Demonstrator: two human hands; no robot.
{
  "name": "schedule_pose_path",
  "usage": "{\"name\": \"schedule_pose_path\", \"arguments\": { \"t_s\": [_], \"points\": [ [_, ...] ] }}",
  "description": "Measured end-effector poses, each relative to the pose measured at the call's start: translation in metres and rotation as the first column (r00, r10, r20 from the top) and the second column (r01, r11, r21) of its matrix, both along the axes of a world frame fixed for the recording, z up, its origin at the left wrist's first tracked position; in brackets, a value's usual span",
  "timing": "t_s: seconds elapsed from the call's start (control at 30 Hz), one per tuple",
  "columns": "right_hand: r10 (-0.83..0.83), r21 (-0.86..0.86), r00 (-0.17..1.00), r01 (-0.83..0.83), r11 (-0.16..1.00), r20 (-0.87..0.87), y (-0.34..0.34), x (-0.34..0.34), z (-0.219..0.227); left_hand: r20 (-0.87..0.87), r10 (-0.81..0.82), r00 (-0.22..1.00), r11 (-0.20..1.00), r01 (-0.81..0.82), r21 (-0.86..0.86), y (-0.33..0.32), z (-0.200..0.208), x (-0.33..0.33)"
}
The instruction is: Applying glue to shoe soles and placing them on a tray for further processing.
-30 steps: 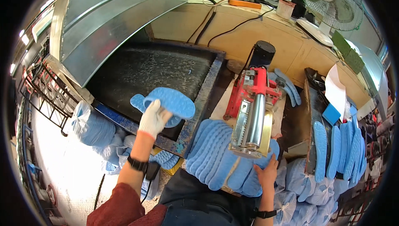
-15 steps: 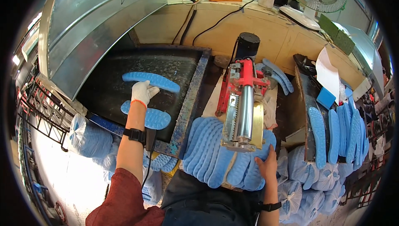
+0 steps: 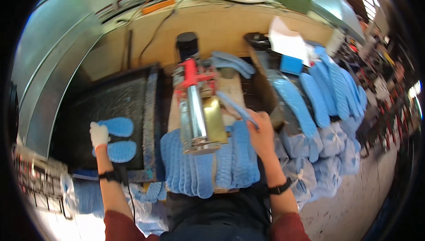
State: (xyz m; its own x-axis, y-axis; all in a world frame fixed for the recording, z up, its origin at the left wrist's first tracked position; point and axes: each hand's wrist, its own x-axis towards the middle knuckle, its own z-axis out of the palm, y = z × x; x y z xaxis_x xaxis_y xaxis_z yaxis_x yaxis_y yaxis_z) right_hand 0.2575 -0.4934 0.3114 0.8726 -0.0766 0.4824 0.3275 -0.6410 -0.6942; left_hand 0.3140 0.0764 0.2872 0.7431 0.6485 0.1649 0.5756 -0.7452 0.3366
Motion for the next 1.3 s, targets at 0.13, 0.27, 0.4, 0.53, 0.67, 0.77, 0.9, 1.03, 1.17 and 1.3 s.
{"name": "schedule_pose_path", "arguments": {
  "t_s": [0.13,0.27,0.4,0.53,0.67,0.77,0.9,1.03,1.17,1.3],
  "points": [
    [0.021,-0.214,0.927,0.065,0.975,0.376,-0.051,0.046,-0.040,0.663,-0.311,0.680,0.472,0.717,-0.514,-0.220,0.071,-0.012],
    [0.244,-0.332,0.899,-0.120,0.936,0.363,0.005,0.032,0.002,0.887,-0.207,0.413,-0.010,0.906,-0.424,-0.301,0.072,-0.026],
    [0.316,-0.239,0.900,-0.249,0.939,0.302,-0.003,0.009,-0.015,0.881,-0.450,0.144,0.005,0.987,-0.159,-0.354,0.066,0.001],
    [0.057,-0.154,0.905,0.009,0.988,0.421,-0.014,0.005,-0.013,0.720,-0.659,0.220,0.147,0.976,-0.163,-0.341,0.059,0.001],
    [-0.043,0.411,0.998,0.055,0.910,-0.040,0.022,-0.017,-0.039,0.760,-0.354,0.545,0.263,0.838,-0.479,-0.302,0.021,0.000],
    [0.087,0.243,0.962,-0.022,0.970,-0.260,0.038,-0.026,-0.116,0.757,-0.447,0.476,0.174,0.877,-0.449,-0.297,-0.010,-0.021],
    [0.215,0.053,0.827,-0.220,0.974,-0.519,0.089,-0.056,-0.151,0.791,-0.209,0.575,-0.177,0.773,-0.609,-0.304,-0.021,-0.066],
    [0.142,-0.012,0.745,-0.198,0.980,-0.652,0.129,-0.056,-0.154,0.584,0.155,0.797,-0.404,0.591,-0.699,-0.288,-0.016,-0.105],
    [0.118,-0.019,0.909,-0.137,0.990,-0.400,0.097,-0.048,-0.177,0.257,0.090,0.962,-0.558,0.263,-0.787,-0.288,0.022,-0.129],
    [0.257,0.389,0.899,-0.107,0.915,-0.356,0.069,-0.037,-0.145,0.198,0.193,0.961,-0.618,0.276,-0.737,-0.275,0.046,-0.111]
  ]
}}
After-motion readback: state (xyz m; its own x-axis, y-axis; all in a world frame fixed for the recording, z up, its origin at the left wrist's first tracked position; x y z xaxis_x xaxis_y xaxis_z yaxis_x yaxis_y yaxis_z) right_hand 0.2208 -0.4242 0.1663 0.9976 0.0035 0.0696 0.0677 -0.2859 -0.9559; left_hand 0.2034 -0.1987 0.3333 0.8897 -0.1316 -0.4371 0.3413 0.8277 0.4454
